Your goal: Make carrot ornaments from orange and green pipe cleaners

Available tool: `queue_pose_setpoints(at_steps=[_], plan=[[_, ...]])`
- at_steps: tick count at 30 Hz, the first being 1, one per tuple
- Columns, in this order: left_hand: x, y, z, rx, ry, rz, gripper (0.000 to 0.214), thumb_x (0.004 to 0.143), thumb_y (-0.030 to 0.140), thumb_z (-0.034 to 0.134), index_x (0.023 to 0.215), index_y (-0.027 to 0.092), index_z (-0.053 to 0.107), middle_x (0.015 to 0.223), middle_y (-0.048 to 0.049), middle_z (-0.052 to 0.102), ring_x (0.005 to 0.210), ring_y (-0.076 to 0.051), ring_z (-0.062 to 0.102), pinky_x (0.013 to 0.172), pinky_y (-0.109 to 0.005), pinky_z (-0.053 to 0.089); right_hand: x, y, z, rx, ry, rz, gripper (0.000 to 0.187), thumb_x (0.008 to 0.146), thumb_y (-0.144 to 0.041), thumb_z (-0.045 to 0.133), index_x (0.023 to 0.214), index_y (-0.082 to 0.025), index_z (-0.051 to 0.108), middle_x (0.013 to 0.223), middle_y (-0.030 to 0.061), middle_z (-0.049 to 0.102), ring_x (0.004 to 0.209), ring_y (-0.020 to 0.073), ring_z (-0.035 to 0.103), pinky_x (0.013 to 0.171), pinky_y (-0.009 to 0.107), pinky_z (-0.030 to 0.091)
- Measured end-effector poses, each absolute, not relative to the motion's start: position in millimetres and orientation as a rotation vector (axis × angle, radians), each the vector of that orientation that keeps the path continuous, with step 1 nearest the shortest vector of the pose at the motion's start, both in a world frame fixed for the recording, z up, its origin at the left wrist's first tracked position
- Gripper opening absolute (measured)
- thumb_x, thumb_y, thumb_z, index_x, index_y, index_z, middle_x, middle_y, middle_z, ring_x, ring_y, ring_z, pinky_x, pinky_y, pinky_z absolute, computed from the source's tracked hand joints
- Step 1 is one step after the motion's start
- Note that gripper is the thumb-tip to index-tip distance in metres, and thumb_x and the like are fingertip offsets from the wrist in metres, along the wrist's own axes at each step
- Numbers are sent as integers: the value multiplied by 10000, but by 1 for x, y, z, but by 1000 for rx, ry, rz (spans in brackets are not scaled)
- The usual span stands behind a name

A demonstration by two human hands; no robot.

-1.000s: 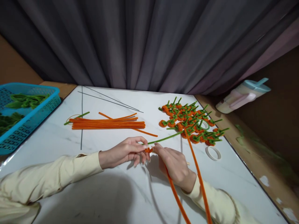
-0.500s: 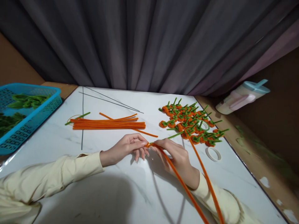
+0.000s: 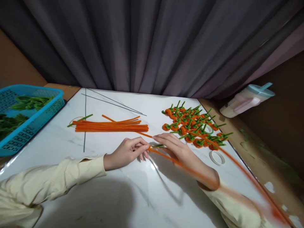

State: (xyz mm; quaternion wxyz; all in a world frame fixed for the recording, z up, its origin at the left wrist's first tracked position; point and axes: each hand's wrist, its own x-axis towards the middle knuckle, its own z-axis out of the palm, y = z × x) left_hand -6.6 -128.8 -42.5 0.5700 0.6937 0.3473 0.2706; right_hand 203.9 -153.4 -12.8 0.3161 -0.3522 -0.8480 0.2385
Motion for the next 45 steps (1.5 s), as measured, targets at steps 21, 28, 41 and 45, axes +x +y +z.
queue_pose_setpoints(at_steps=[21,28,41,45], plan=[[-9,-132,-49,1927,693,722,150,915,236,396,922,148,517,675,3,567,585,-85,547,567,-199,451,187,-164,-28,-1231,-1983,1006,201,891,-288,487,864,-145,626,661,5,600,536,87,455,523,188,350],[-13,-133,-52,2270,614,805,153,922,163,346,953,156,495,706,5,542,615,-82,521,607,-188,435,181,-169,-33,-1258,-1999,914,252,884,-354,502,818,-147,630,613,-1,554,517,86,418,511,198,329],[-12,-135,-51,2345,650,781,134,924,177,310,947,167,442,729,-3,540,599,-93,511,586,-200,438,177,-170,-37,-1245,-1906,984,84,794,-191,521,781,-146,591,575,-37,505,489,62,358,469,170,309],[-11,-135,-51,2288,693,768,131,923,190,312,930,171,441,719,4,541,590,-87,524,583,-197,442,176,-172,-36,-1214,-1900,1027,163,801,-182,505,951,-160,563,692,-13,605,506,67,400,480,167,337]])
